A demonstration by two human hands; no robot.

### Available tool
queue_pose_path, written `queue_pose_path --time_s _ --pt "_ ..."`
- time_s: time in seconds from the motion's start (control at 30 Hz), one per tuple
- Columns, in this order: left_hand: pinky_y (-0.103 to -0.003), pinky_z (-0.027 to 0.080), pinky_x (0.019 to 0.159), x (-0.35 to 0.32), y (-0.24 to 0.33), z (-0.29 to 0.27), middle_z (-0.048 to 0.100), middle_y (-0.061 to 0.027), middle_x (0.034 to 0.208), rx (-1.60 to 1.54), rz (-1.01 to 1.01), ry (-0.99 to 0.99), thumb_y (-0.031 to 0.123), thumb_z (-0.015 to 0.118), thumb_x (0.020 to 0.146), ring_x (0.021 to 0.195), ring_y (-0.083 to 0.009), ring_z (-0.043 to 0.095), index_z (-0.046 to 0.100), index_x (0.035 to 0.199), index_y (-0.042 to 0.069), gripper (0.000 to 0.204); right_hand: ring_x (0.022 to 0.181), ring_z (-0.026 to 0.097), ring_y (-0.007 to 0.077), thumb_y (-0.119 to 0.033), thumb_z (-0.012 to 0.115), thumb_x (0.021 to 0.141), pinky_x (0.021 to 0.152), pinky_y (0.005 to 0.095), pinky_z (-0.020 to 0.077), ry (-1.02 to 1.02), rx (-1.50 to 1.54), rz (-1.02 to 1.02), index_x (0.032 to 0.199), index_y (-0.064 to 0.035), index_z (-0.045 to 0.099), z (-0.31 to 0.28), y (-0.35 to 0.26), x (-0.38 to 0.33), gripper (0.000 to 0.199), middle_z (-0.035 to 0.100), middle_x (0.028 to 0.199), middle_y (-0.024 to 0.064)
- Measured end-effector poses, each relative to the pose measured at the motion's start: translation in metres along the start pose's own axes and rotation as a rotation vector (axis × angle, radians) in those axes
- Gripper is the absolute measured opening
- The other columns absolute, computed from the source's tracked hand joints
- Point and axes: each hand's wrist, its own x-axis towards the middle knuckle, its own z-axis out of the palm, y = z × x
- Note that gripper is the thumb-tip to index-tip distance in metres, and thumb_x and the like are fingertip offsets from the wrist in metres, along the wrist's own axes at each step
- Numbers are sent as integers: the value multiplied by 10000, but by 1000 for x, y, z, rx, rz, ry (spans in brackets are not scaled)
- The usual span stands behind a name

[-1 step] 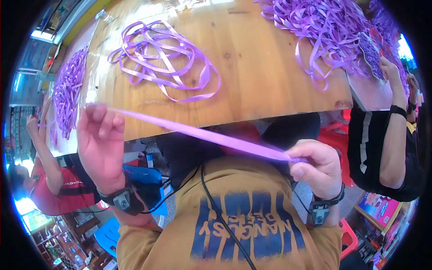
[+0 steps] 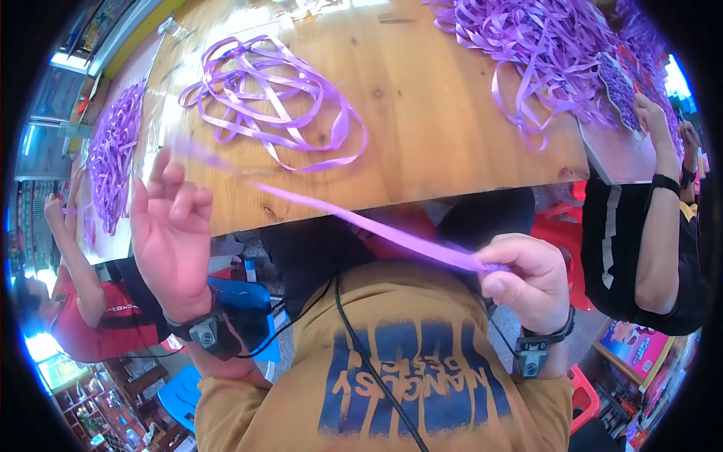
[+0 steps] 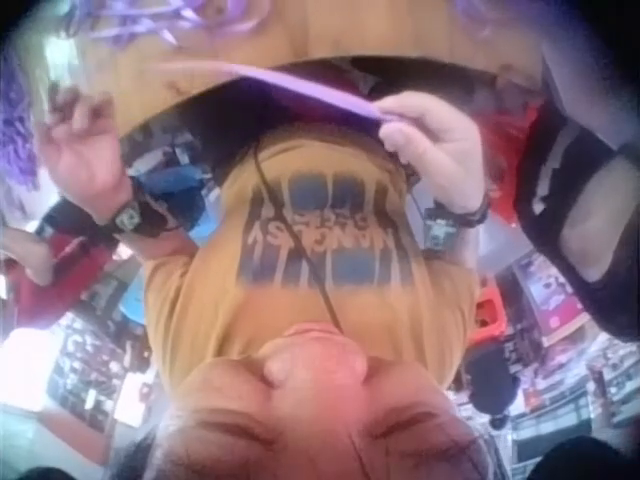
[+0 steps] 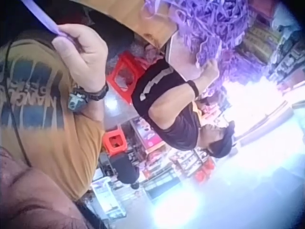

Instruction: Processing and stretching individual purple ribbons at a production table.

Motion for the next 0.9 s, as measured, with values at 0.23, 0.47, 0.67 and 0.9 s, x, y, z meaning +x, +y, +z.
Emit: queue_pose_path --time_s 0.23,0.47,0.67,0.9 --pt "-342 452 681 -30 -47 32 603 -131 939 842 -90 -863 187 590 806 701 -180 554 563 1070 -29 342 466 446 68 -293 571 876 440 197 331 65 153 67 821 42 637 20 -2 11 346 544 581 30" --pt "-310 417 864 -29 -107 68 503 -107 1149 682 -178 -730 197 604 854 990 -198 537 507 1231 19 428 565 497 79 -184 573 890 503 215 384 -136 136 0 766 9 609 27 -10 18 233 542 635 26" --pt "-292 430 831 -34 -104 77 558 -94 1056 586 -112 -646 50 614 818 945 -191 553 643 1036 25 221 550 494 92 -209 532 913 488 228 383 -104 167 46 777 17 605 35 -4 16 273 533 630 32" --pt "-327 450 764 -33 -91 61 574 -81 976 366 -76 -301 61 536 843 912 -191 556 616 902 19 108 415 452 115 -347 488 909 385 240 332 32 71 5 584 1 535 27 -6 15 479 500 501 67"
